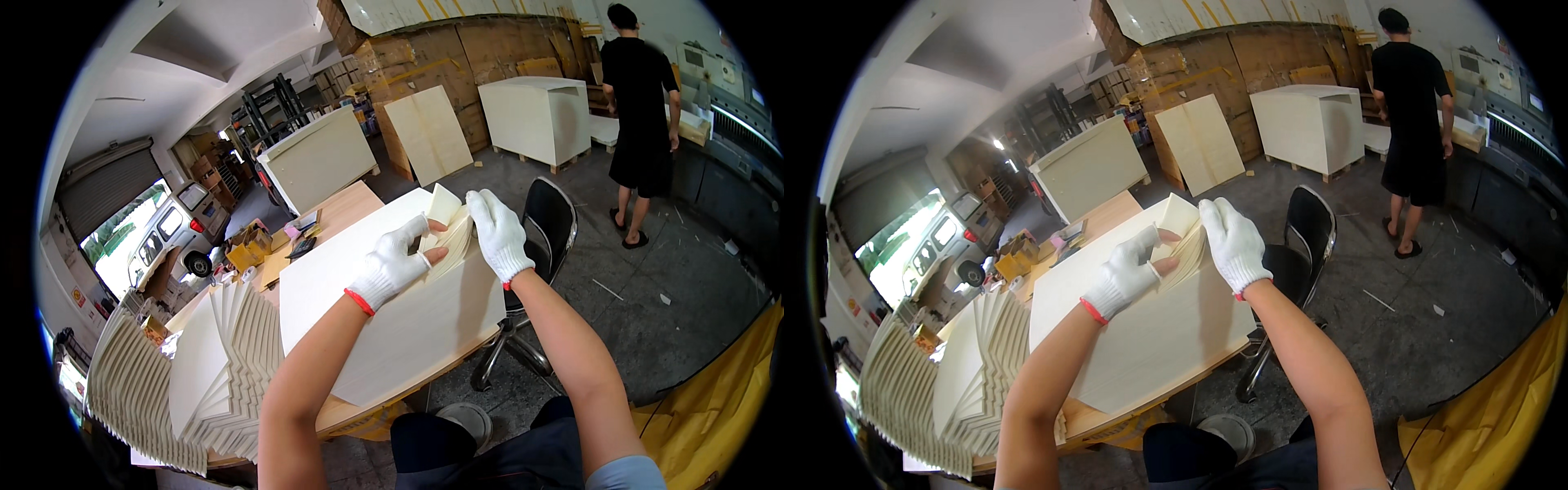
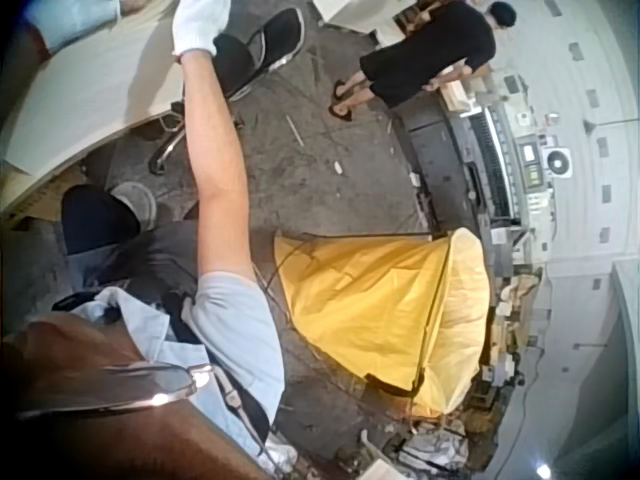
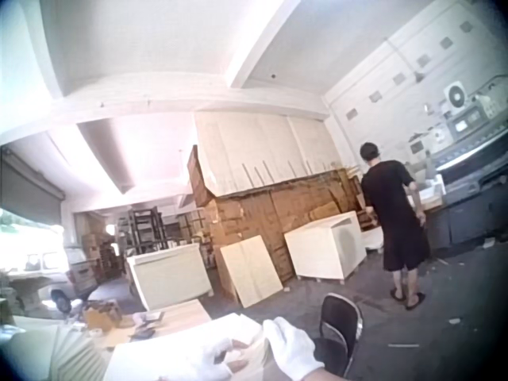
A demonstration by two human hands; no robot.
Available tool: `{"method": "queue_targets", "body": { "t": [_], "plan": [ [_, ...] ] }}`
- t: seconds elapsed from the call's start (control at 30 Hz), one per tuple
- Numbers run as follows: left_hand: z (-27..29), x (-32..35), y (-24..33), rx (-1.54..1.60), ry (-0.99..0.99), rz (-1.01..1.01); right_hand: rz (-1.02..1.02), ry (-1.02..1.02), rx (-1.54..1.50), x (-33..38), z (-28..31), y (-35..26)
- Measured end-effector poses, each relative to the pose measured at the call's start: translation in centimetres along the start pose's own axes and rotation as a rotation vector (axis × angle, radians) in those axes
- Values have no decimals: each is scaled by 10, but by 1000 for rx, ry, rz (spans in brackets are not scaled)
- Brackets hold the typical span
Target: The person sits at a workbench and repeatedly picks up stacks of white rectangular panels, aligns them, and places them onto a growing pile. The person wears white gloves and handles the panels with both hands, ensuring they are stacked neatly.
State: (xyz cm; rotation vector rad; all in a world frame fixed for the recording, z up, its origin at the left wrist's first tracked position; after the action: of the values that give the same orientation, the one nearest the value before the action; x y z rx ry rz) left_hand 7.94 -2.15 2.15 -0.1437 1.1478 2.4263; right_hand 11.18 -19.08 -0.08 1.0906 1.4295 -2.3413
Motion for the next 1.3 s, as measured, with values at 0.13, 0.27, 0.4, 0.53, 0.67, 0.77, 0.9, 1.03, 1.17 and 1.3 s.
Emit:
{"method": "queue_targets", "body": {
  "t": [0.13,0.27,0.4,0.53,0.67,0.77,0.9,1.03,1.17,1.3],
  "plan": [
    [1,-1,-3,63,-9,-22,-20,-8,-14,1,-2,3],
    [3,2,11,23,4,-131,-39,-39,13,1,0,1],
    [3,5,16,-65,26,-156,-14,-21,8,-1,-1,-2],
    [-4,1,5,-137,-43,87,-29,-14,36,0,-2,4],
    [-2,1,-4,-78,-17,131,-24,-5,20,1,-2,4],
    [1,1,1,-79,17,27,-32,-9,16,1,-2,2],
    [-2,-1,-2,-37,-15,56,-49,-13,30,1,-2,7],
    [1,1,9,-31,16,-120,-62,-53,22,1,-2,2],
    [1,0,3,-119,9,-149,-51,-41,32,1,-2,0],
    [-5,1,0,-122,-21,90,-60,-25,26,2,-3,8]
  ]
}}
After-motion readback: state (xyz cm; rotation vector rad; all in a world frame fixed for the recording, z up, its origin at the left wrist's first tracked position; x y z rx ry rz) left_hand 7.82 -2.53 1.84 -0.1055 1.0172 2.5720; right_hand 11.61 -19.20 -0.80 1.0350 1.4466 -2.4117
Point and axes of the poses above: each hand's wrist, its own x-axis away from the middle knuckle, its own z-axis out of the back of the hand, y = z × x, the point moved 10 cm from there along -x, towards the middle knuckle, and after that the axes turned 10 degrees about x, right-handed, at the moved point
